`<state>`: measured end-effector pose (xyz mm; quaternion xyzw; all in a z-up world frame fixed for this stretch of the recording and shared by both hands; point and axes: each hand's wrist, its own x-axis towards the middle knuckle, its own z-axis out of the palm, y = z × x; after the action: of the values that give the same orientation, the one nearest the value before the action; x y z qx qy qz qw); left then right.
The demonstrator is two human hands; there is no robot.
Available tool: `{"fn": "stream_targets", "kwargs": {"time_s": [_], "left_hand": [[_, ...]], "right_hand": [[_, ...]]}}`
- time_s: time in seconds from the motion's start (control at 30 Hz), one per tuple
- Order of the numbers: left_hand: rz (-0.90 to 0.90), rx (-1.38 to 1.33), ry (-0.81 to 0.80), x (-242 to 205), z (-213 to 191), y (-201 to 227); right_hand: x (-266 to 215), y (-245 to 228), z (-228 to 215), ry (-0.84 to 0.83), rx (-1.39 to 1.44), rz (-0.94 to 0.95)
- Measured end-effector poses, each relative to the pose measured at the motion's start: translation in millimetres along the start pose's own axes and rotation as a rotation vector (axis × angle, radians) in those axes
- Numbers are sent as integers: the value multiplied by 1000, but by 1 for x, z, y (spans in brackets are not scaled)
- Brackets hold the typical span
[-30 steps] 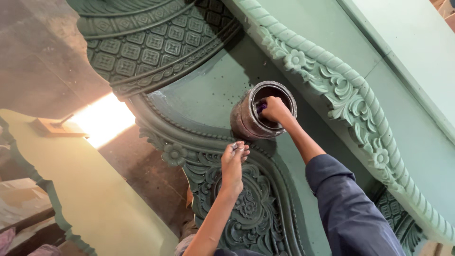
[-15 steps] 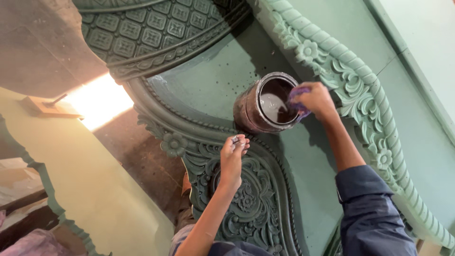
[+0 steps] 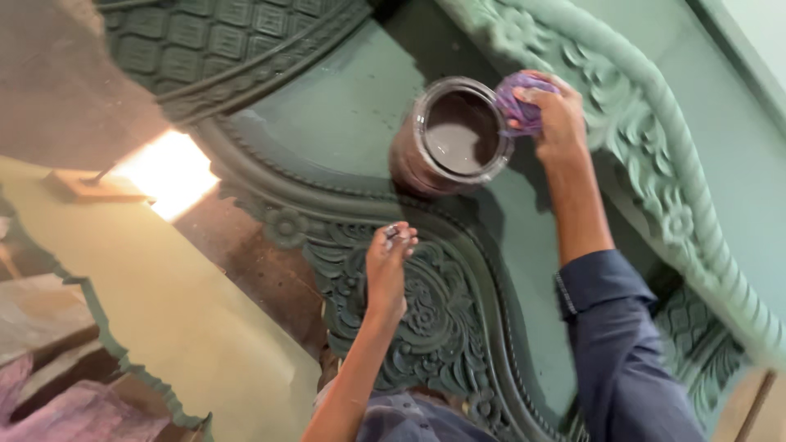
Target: The person cleans the ornate carved details of a green wooden furniture piece using a purple cloth. They repeatedly dip the cloth into a metal can containing a liquid solution and wipe the intricate floral and geometric patterns on the furniture's legs and frame.
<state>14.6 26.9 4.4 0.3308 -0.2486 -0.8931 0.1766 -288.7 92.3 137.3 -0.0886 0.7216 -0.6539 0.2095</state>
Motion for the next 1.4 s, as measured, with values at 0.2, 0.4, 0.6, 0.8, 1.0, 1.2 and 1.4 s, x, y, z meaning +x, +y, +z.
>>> {"fn": "stream_targets", "kwargs": {"time_s": [0.2,0.4,0.6,0.8,1.0,1.2,1.4], "left_hand": [[12,190,-81,-45,16,-50],[-139,199,-89,-106,52,-142],[-246,182,-49,-169,71,-242],[-281,138,35,-200,64,-299],[-229,131,56,-193,54,-313],[-218,132,79,-184,51,-312],[-219,100,87,-175,53,-312]], "right_hand": [[-147,98,-96,81,721,161],[-325,174,-263,185,666,355],[-364,169,-459,264,-53,559],[-253,161,-541,-132,-1115,210],[-281,191,-484,-658,-1831,157],[-369,210,-398,-1221,-1642,288],[-288,191,-446,-1055,-1801,184]]}}
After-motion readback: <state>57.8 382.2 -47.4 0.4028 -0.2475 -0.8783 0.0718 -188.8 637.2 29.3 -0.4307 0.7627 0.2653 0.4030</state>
